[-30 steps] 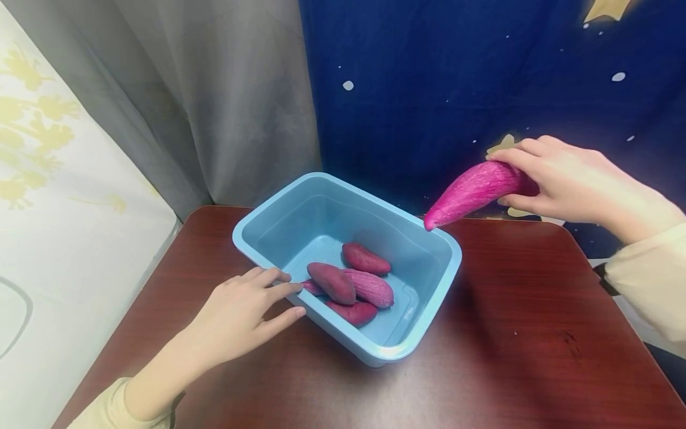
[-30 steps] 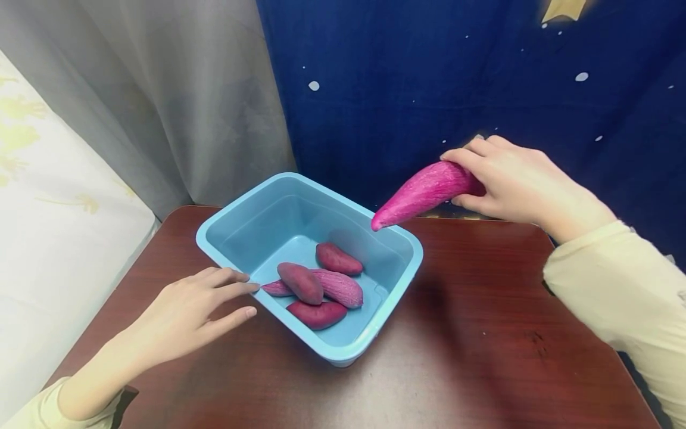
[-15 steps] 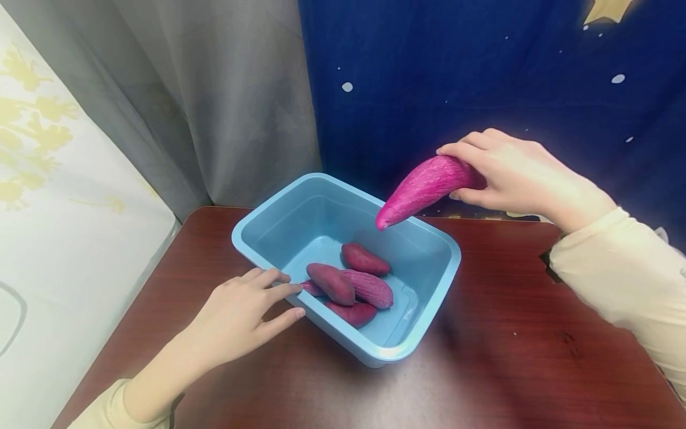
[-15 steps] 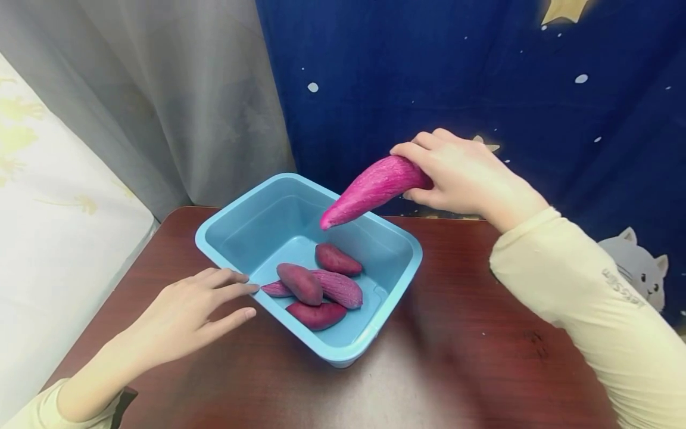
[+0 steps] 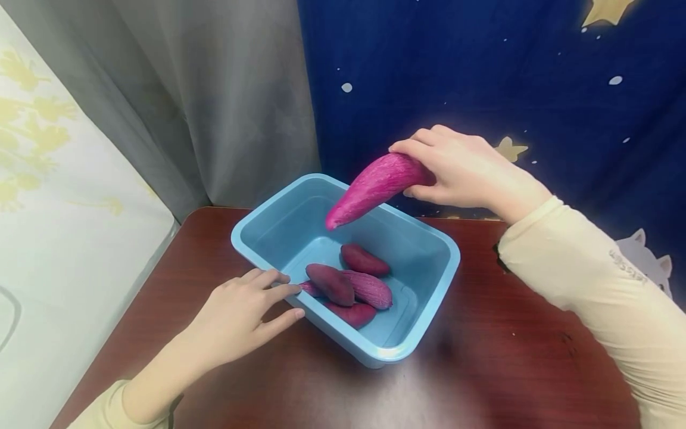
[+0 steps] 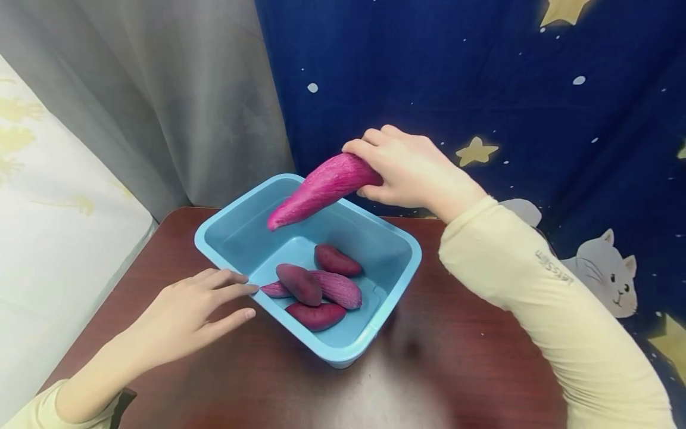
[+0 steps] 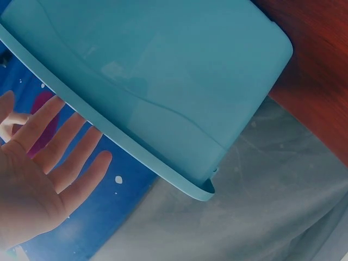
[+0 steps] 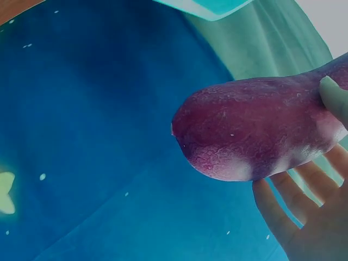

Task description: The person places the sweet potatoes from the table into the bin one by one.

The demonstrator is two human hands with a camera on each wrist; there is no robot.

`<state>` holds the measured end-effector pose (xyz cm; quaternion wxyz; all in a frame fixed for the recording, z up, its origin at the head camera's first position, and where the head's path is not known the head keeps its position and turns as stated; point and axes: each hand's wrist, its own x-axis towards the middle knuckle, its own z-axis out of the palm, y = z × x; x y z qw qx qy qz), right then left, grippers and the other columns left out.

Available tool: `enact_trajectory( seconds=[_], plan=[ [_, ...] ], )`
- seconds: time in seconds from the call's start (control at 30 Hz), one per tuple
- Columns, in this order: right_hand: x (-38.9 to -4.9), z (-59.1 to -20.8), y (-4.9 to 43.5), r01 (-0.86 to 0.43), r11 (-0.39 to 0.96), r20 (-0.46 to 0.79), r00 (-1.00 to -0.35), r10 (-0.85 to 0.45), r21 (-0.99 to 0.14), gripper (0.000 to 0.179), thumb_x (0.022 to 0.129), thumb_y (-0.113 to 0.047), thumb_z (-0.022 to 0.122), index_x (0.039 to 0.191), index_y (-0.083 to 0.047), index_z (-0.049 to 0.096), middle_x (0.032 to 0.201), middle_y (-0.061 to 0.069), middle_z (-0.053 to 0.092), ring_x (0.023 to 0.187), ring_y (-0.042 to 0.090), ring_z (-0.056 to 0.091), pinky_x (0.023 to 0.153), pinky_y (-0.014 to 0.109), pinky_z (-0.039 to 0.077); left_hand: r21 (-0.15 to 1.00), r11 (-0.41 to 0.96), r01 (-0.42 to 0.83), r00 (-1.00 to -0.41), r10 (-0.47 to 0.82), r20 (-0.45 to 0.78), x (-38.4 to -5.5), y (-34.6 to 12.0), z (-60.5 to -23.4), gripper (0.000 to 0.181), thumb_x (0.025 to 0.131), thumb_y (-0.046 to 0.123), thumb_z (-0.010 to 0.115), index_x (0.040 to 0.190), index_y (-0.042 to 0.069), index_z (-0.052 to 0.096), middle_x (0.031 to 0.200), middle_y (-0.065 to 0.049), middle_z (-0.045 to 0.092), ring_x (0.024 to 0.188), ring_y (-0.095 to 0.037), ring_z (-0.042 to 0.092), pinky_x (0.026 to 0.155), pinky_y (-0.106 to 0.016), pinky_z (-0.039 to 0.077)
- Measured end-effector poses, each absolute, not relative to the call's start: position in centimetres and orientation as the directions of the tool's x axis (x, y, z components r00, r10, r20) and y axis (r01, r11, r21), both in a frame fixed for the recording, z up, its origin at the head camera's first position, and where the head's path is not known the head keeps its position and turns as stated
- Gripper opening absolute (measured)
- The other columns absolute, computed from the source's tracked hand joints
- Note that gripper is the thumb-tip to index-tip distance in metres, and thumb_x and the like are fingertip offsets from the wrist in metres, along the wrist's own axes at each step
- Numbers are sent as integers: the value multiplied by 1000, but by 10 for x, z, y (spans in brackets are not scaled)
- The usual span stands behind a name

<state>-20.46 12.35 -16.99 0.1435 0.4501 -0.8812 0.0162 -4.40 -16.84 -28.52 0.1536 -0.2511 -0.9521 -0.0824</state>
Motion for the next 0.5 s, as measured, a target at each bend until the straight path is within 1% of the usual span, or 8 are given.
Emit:
enact_trajectory(
  seconds=[0.27, 0.5],
  plan=[
    [-205, -174, 101, -815, 573, 263, -537, -802, 85, 61, 69, -30, 74, 123, -15, 49, 106, 6, 53, 94, 22, 46, 70, 40, 46, 80, 859, 506, -823, 453, 342, -43, -168, -284, 34, 79, 43, 60, 102, 18, 67, 93, 3, 57, 77, -13, 54, 57, -28, 46],
    [-208, -180, 82, -829, 554, 260, -519, -814, 78, 63, 67, -33, 75, 122, -16, 49, 104, 4, 52, 93, 20, 46, 70, 38, 46, 86, 864, 497, -830, 444, 337, -45, -168, -285, 36, 79, 46, 59, 101, 19, 67, 92, 5, 56, 76, -10, 52, 57, -27, 45]
  ],
)
